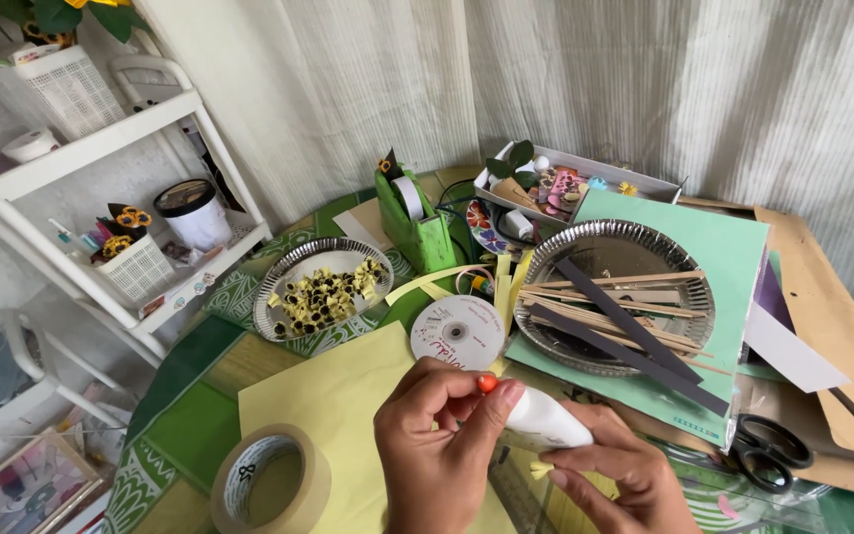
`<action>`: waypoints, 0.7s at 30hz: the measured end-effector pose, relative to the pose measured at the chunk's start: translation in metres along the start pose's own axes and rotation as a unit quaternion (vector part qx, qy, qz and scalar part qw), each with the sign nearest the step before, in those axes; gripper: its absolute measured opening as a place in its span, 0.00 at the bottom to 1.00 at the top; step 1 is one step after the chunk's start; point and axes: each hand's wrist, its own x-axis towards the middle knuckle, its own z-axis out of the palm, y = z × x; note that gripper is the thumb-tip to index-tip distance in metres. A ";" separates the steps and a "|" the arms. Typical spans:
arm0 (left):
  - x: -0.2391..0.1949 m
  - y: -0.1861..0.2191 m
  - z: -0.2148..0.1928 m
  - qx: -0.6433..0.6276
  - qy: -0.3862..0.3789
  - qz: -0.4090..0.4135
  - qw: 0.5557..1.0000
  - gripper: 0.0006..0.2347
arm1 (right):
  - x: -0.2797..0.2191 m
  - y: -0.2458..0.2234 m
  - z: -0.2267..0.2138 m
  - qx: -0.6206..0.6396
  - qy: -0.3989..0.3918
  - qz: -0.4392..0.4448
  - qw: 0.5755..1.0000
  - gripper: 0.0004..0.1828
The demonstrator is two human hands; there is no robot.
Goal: Rolling and gluing small strips of yellow paper to create decorative craft items
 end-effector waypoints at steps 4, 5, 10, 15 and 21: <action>0.004 0.003 -0.008 -0.029 -0.034 -0.009 0.999 0.04 | -0.002 0.003 -0.006 0.043 -0.043 0.042 0.997 0.08; 0.007 0.005 -0.011 -0.040 -0.067 -0.017 0.997 0.04 | 0.000 -0.001 -0.006 0.117 -0.057 0.090 0.987 0.09; 0.021 0.019 -0.030 -0.045 -0.162 -0.096 0.981 0.04 | 0.007 -0.009 -0.010 0.315 -0.129 0.178 0.923 0.07; 0.025 0.009 -0.040 -0.132 -0.256 -0.112 0.951 0.06 | 0.004 0.001 -0.016 0.433 -0.231 0.296 0.819 0.13; 0.026 0.000 -0.042 -0.227 -0.338 -0.105 0.907 0.09 | 0.003 -0.002 -0.016 0.497 -0.262 0.335 0.756 0.18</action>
